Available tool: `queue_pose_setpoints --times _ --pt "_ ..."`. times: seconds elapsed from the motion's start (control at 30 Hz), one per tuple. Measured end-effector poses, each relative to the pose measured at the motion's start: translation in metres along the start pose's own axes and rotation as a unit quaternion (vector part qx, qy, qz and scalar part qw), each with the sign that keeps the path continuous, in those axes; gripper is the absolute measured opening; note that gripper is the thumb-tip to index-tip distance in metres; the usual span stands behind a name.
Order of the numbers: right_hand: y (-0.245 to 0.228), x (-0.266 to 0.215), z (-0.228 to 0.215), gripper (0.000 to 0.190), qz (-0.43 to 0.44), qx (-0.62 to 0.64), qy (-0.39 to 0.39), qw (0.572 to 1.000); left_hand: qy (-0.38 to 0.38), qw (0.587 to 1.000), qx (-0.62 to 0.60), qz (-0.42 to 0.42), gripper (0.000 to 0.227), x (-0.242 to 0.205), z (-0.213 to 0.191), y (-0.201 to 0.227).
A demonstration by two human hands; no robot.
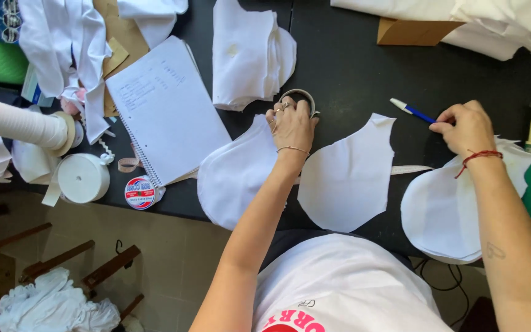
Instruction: Marking and sorting pre-cut fabric pieces using a pen and scissors on a work table.
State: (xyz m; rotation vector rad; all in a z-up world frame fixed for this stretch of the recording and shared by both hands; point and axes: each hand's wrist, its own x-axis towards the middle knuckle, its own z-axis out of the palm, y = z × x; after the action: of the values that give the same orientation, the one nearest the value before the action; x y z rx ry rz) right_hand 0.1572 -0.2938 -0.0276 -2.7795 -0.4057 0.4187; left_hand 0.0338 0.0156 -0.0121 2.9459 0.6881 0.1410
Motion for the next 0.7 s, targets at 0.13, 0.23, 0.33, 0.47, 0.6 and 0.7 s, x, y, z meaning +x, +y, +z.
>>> queue_pose_setpoints --times 0.13,0.23,0.33,0.47,0.6,0.7 --pt "-0.095 -0.035 -0.052 0.009 0.126 0.195 -0.051 0.971 -0.089 0.993 -0.073 0.031 0.025 -0.009 -0.040 0.012" --pt "-0.163 -0.076 -0.084 0.011 0.048 0.526 -0.040 0.848 -0.223 0.877 -0.426 0.007 0.020 -0.032 -0.093 0.027" --pt "-0.186 -0.093 -0.085 0.019 -0.063 0.594 0.026 0.802 -0.213 0.864 -0.456 0.016 0.022 -0.056 -0.099 0.030" --pt "-0.191 -0.098 -0.074 0.025 -0.189 0.567 0.064 0.799 -0.269 0.814 -0.515 0.001 0.017 -0.073 -0.121 0.036" --pt "-0.197 -0.103 -0.069 0.030 -0.186 0.589 0.085 0.782 -0.294 0.800 -0.522 -0.028 0.015 -0.082 -0.131 0.045" --pt "-0.196 -0.105 -0.067 0.031 -0.169 0.595 0.099 0.780 -0.292 0.796 -0.529 -0.035 0.014 -0.085 -0.137 0.047"
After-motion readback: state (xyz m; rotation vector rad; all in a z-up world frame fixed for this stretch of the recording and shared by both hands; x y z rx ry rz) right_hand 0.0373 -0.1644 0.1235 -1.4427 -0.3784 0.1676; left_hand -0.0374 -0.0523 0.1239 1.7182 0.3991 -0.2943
